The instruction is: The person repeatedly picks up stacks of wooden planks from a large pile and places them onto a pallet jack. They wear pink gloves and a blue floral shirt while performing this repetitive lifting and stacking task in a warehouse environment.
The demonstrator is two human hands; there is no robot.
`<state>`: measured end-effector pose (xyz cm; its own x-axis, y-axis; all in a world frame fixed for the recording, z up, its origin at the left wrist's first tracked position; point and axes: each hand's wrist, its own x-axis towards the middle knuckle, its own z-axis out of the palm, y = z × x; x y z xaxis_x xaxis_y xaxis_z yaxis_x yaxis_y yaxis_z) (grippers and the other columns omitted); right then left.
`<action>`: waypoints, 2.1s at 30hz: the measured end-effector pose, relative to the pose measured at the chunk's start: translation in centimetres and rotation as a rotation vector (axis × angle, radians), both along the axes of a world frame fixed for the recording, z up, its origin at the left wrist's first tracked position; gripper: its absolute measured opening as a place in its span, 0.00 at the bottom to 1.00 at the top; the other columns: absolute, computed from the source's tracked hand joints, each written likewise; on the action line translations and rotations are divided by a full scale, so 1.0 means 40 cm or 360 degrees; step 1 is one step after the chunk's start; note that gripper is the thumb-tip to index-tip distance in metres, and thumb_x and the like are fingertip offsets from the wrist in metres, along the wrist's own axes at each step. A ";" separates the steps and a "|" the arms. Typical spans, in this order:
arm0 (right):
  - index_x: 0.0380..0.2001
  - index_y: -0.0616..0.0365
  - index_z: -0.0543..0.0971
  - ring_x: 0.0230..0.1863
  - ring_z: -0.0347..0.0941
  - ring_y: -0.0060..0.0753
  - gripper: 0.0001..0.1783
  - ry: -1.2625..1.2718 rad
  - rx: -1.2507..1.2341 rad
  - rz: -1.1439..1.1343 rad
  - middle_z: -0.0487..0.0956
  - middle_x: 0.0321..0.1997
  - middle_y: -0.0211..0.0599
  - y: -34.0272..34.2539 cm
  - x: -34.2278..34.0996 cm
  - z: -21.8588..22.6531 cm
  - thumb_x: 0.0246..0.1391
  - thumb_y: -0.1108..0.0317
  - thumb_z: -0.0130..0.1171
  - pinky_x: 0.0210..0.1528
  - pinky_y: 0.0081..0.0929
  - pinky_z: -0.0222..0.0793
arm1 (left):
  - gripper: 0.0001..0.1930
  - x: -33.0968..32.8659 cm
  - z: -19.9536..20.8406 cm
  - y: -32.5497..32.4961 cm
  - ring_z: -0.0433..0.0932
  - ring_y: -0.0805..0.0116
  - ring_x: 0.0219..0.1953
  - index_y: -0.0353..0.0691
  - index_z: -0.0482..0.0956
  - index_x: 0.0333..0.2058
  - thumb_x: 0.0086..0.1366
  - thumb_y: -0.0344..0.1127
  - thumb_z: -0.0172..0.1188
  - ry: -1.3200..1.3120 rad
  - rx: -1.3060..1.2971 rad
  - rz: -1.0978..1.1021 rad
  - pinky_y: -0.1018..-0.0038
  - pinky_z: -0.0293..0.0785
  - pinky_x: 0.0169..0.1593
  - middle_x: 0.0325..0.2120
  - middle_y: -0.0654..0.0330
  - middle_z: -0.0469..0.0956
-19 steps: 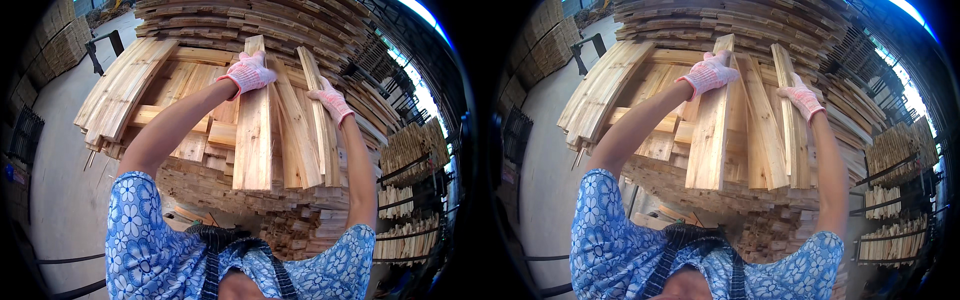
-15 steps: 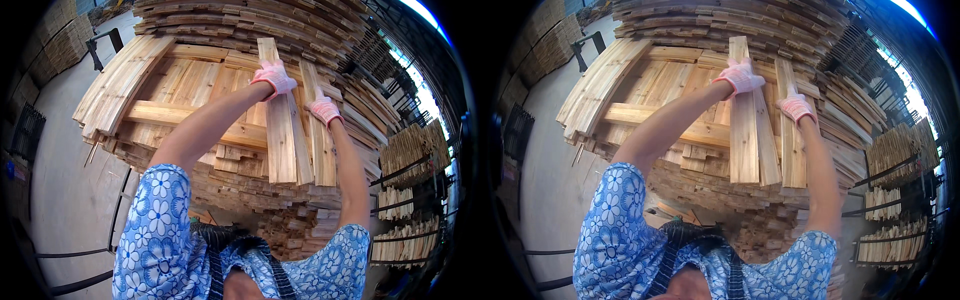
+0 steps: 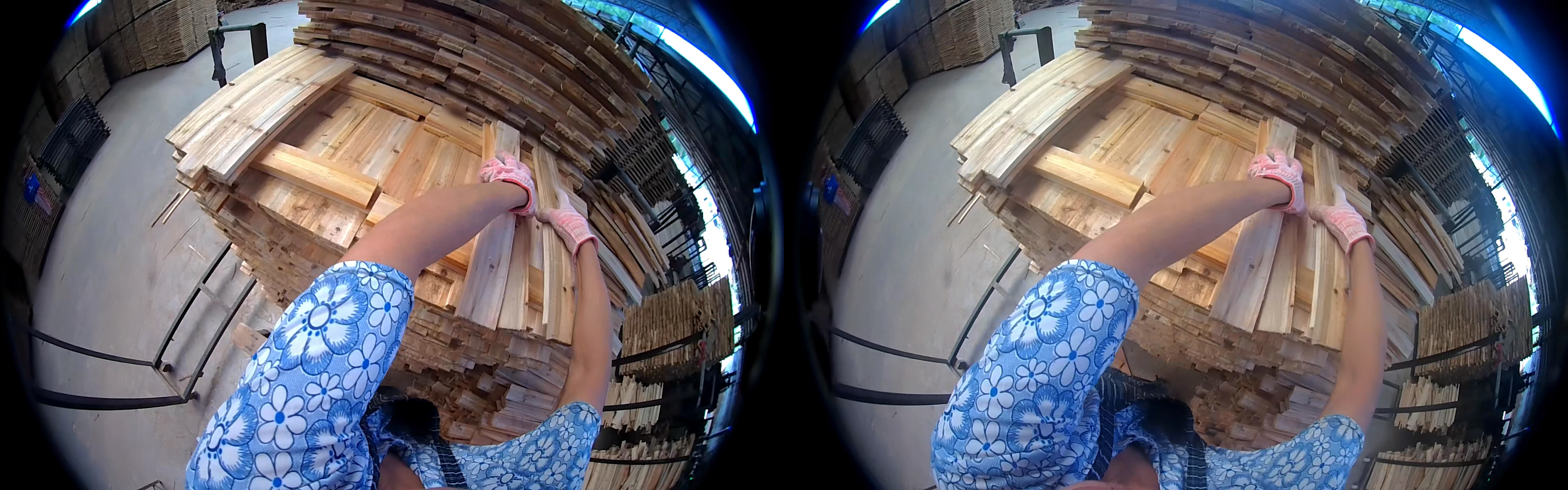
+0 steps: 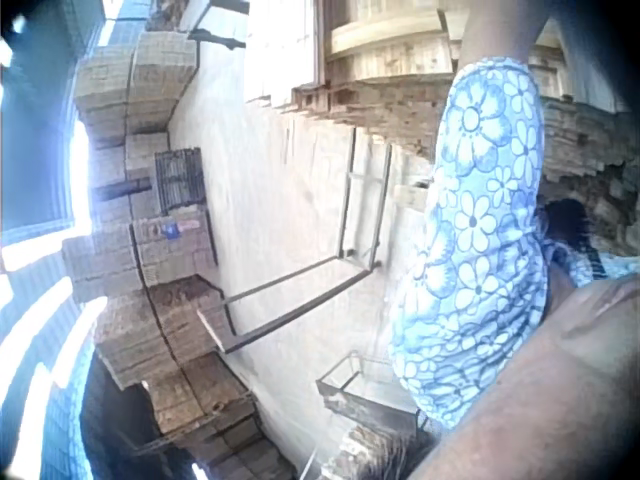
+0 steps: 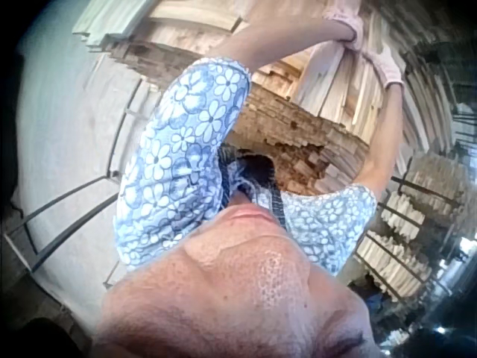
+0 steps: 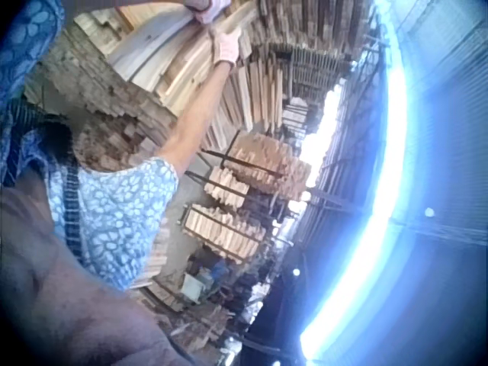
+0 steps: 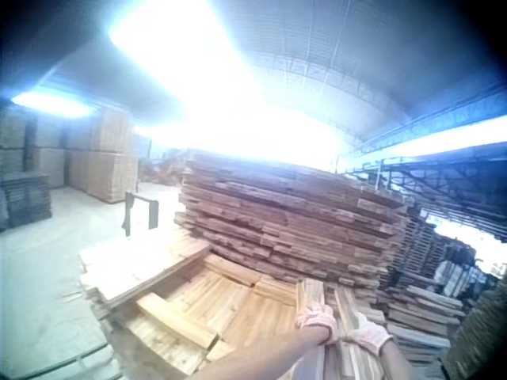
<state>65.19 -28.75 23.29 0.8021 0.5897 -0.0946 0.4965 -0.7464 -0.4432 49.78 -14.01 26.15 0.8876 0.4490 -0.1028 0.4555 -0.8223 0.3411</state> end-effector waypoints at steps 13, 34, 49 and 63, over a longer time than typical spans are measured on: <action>0.78 0.50 0.50 0.69 0.70 0.56 0.60 -0.0249 -0.0328 -0.0063 0.73 0.66 0.64 0.297 -0.323 0.060 0.48 0.47 0.68 0.68 0.41 0.67 | 0.41 -0.301 0.023 0.546 0.77 0.39 0.58 0.43 0.67 0.66 0.51 0.44 0.66 -0.0102 0.0229 0.0032 0.48 0.76 0.57 0.62 0.39 0.68; 0.76 0.63 0.52 0.67 0.71 0.55 0.59 0.0108 0.0445 0.0196 0.70 0.69 0.61 0.883 -0.589 -0.024 0.51 0.42 0.67 0.69 0.41 0.65 | 0.38 -0.855 0.075 1.162 0.83 0.49 0.53 0.37 0.69 0.66 0.67 0.61 0.53 -0.0272 0.0316 0.0745 0.58 0.80 0.54 0.52 0.41 0.82; 0.76 0.61 0.54 0.75 0.62 0.51 0.53 0.0047 0.0186 0.0258 0.65 0.74 0.59 0.891 -0.639 -0.013 0.57 0.46 0.63 0.73 0.36 0.58 | 0.42 -1.126 -0.151 1.383 0.67 0.42 0.69 0.36 0.65 0.68 0.74 0.68 0.36 0.0087 0.0058 0.0892 0.56 0.64 0.69 0.66 0.38 0.69; 0.74 0.43 0.62 0.76 0.58 0.59 0.40 -0.0716 -0.0471 0.0383 0.57 0.79 0.52 0.896 -0.380 0.018 0.61 0.50 0.59 0.73 0.43 0.61 | 0.46 -1.147 -0.149 1.362 0.68 0.41 0.67 0.29 0.60 0.70 0.74 0.69 0.37 0.0025 0.0008 0.0944 0.56 0.66 0.67 0.63 0.36 0.71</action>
<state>49.99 7.10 24.01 0.6483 0.7605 0.0357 0.7582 -0.6492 0.0604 3.92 40.46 20.19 0.4832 0.8686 -0.1102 0.8428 -0.4273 0.3272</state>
